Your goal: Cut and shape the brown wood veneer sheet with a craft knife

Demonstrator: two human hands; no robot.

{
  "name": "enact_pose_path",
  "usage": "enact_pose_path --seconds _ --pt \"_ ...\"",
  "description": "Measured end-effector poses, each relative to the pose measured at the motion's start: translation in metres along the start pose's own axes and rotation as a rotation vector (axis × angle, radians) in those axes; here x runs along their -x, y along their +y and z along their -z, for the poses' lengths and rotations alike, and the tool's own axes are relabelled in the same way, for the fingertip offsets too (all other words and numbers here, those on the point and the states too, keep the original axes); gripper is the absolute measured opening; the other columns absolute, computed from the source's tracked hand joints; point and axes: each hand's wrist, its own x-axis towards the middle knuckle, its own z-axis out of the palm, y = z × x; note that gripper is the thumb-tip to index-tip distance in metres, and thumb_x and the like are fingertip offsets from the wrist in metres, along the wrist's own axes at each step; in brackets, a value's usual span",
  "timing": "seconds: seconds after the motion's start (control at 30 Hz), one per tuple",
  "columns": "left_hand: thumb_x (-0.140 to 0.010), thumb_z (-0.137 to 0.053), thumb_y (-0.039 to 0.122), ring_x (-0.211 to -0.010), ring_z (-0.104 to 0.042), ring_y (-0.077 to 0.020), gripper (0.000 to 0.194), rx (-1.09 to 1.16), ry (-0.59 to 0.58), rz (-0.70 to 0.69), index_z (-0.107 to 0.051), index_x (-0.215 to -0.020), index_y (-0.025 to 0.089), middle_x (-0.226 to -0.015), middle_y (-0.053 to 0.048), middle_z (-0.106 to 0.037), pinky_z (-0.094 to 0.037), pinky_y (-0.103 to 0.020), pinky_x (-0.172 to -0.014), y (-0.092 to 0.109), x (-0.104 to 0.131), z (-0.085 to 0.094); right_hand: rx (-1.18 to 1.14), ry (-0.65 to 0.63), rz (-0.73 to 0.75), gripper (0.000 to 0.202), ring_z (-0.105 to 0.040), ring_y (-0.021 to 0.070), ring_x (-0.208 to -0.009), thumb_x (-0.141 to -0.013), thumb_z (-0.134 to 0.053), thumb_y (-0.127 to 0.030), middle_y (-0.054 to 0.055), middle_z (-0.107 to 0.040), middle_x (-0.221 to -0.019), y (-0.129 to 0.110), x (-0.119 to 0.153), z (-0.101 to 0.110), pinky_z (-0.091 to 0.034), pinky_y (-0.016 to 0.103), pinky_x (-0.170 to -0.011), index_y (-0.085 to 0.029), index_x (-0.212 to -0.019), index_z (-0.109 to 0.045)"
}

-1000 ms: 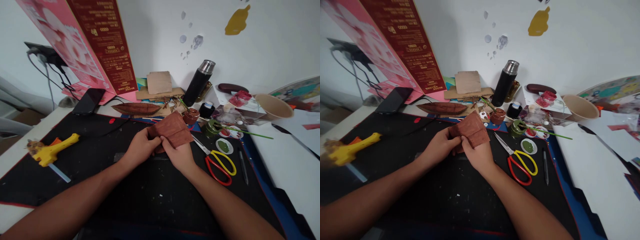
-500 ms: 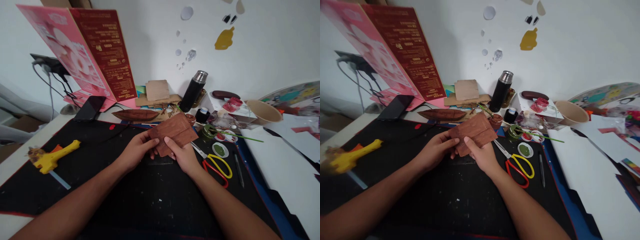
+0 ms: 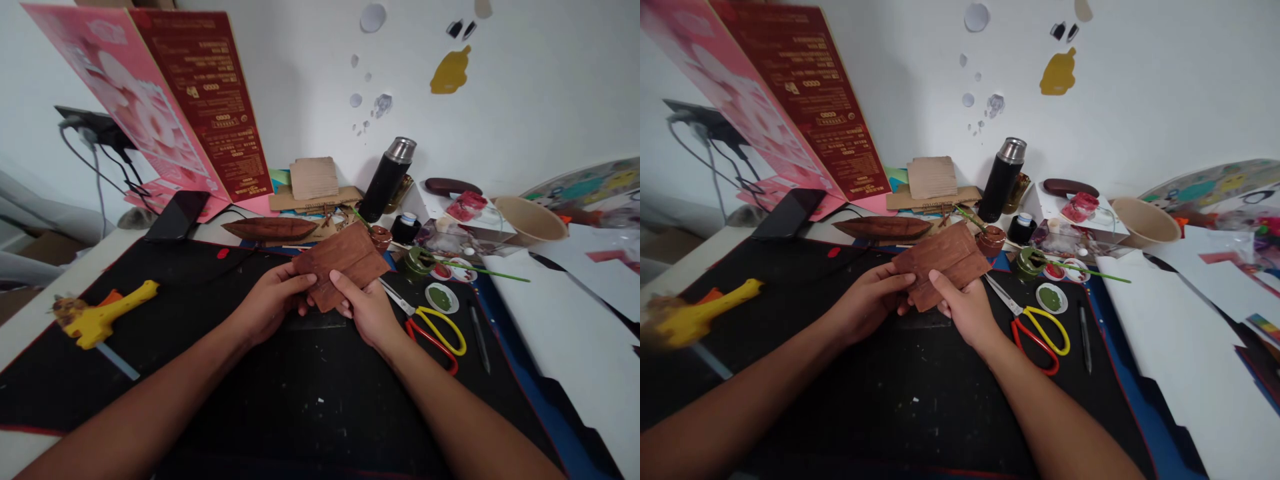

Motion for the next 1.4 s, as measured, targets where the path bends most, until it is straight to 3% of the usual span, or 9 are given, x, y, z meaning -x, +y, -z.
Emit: enact_pose_path --seconds 0.43,0.7,1.13,1.4 --pt "-0.068 -0.092 0.03 -0.055 -0.06 -0.0096 0.03 0.148 -0.053 0.07 -0.072 -0.084 0.015 -0.072 0.0 -0.067 -0.045 -0.018 -0.043 -0.0006 -0.0012 0.002 -0.065 -0.048 -0.051 0.038 -0.029 0.0065 -0.044 -0.079 -0.085 -0.05 -0.01 -0.043 -0.053 0.0005 -0.0017 0.0006 -0.021 0.021 -0.039 -0.021 -0.084 -0.061" --pt "-0.083 -0.082 0.046 -0.061 -0.061 -0.0122 0.044 0.123 -0.054 -0.002 -0.072 -0.115 0.017 -0.08 -0.002 -0.068 -0.046 -0.019 -0.043 -0.0017 -0.0033 0.0041 -0.03 -0.035 -0.056 0.039 -0.032 0.0067 -0.044 -0.079 -0.085 -0.052 -0.009 -0.046 -0.054 0.0014 -0.0023 0.0035 -0.022 0.021 -0.039 -0.021 -0.082 -0.06" --pt "-0.075 -0.088 0.045 -0.056 -0.059 -0.0114 0.037 0.051 0.028 0.003 -0.071 -0.09 0.016 -0.07 0.0 -0.064 -0.044 -0.019 -0.043 0.0005 -0.0039 0.002 0.032 -0.043 -0.058 0.041 -0.035 0.0071 -0.045 -0.078 -0.083 -0.056 -0.008 -0.048 -0.056 0.0018 -0.0035 0.0053 -0.025 0.022 -0.04 -0.021 -0.079 -0.061" --pt "-0.077 -0.085 0.053 -0.057 -0.06 -0.0121 0.042 -0.037 0.065 -0.038 -0.068 -0.092 0.018 -0.074 0.0 -0.065 -0.044 -0.02 -0.043 -0.0002 -0.0044 0.0034 0.116 -0.005 -0.038 0.044 -0.038 0.0079 -0.044 -0.078 -0.082 -0.059 -0.007 -0.049 -0.055 0.0009 -0.0037 0.0067 -0.026 0.023 -0.04 -0.021 -0.079 -0.06"
